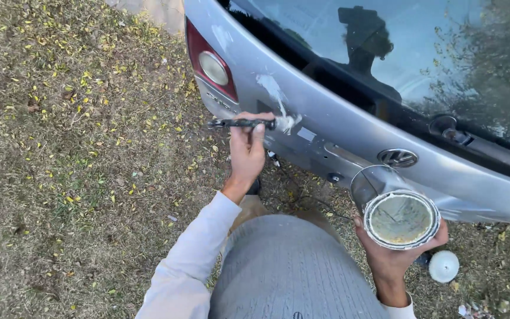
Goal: Repairing car paint by applying it with a brush and buffing the surface with a power polisher.
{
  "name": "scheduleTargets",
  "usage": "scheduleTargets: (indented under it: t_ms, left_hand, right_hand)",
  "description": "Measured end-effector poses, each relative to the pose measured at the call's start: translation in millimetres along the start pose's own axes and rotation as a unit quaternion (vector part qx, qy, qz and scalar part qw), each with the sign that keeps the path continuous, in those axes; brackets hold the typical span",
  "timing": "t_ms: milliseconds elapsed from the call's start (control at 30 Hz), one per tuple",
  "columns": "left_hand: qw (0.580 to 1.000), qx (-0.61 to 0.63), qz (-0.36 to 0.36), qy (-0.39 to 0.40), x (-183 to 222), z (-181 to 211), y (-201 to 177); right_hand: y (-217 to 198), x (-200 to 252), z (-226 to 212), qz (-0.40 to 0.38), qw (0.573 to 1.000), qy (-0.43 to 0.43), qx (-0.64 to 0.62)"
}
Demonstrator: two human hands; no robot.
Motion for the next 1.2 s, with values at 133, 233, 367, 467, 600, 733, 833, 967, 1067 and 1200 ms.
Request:
scheduleTargets:
  t_ms: [133, 233, 367, 467, 600, 733, 833, 967, 1067, 1200]
  left_hand:
    - [0.990, 0.118, 0.066, 0.041, 40.4, -4.9, -1.0]
    - [0.992, 0.094, 0.058, 0.053, 66.6, -4.2, 29.5]
    - [0.987, 0.044, 0.103, 0.118, 65.8, -15.1, 82.1]
    - [0.986, 0.033, 0.109, 0.126, 76.1, -31.1, 119.2]
    - [0.991, 0.068, 0.082, 0.082, 113.6, -32.3, 151.4]
    - [0.988, -0.038, 0.076, 0.127, 173.8, -1.2, 189.7]
    - [0.985, -0.019, -0.006, 0.169, 186.2, -19.7, 238.6]
    - [0.985, 0.002, 0.066, 0.158, 193.9, -56.8, 268.4]
    - [0.992, 0.012, 0.025, 0.123, 196.3, -85.0, 298.5]
    - [0.982, 0.066, -0.143, 0.107, 222.3, -71.2, 345.7]
  right_hand:
    - [-15.6, -0.8, 13.8, 0.019, 0.999, 0.032, -0.022]
    - [-35.5, 0.4, 27.3, 0.036, 0.999, -0.002, -0.033]
    - [-69.0, 0.8, 64.8, 0.022, 0.998, -0.017, -0.056]
    - [-104.0, 10.5, 102.1, 0.007, 0.998, 0.018, -0.067]
    - [-147.9, 19.1, 151.8, 0.003, 0.999, 0.023, -0.035]
    - [-183.5, 33.8, 201.7, 0.009, 0.996, 0.041, -0.077]
    - [-205.7, 36.9, 227.4, 0.001, 0.999, 0.042, -0.023]
    - [-242.0, 44.1, 224.7, 0.007, 0.996, 0.005, -0.085]
    - [-257.8, 62.1, 240.6, 0.031, 0.995, 0.021, -0.088]
    - [-276.8, 94.9, 257.1, 0.054, 0.996, 0.064, -0.006]
Point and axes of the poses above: each hand's wrist, its own x-axis away from the middle knuckle, its own y-axis out of the palm, z = x × y, the point moved 7 cm from there along -x, towards the middle knuckle, and after that the axes turned 8 degrees about -y, right-handed, at the moved point
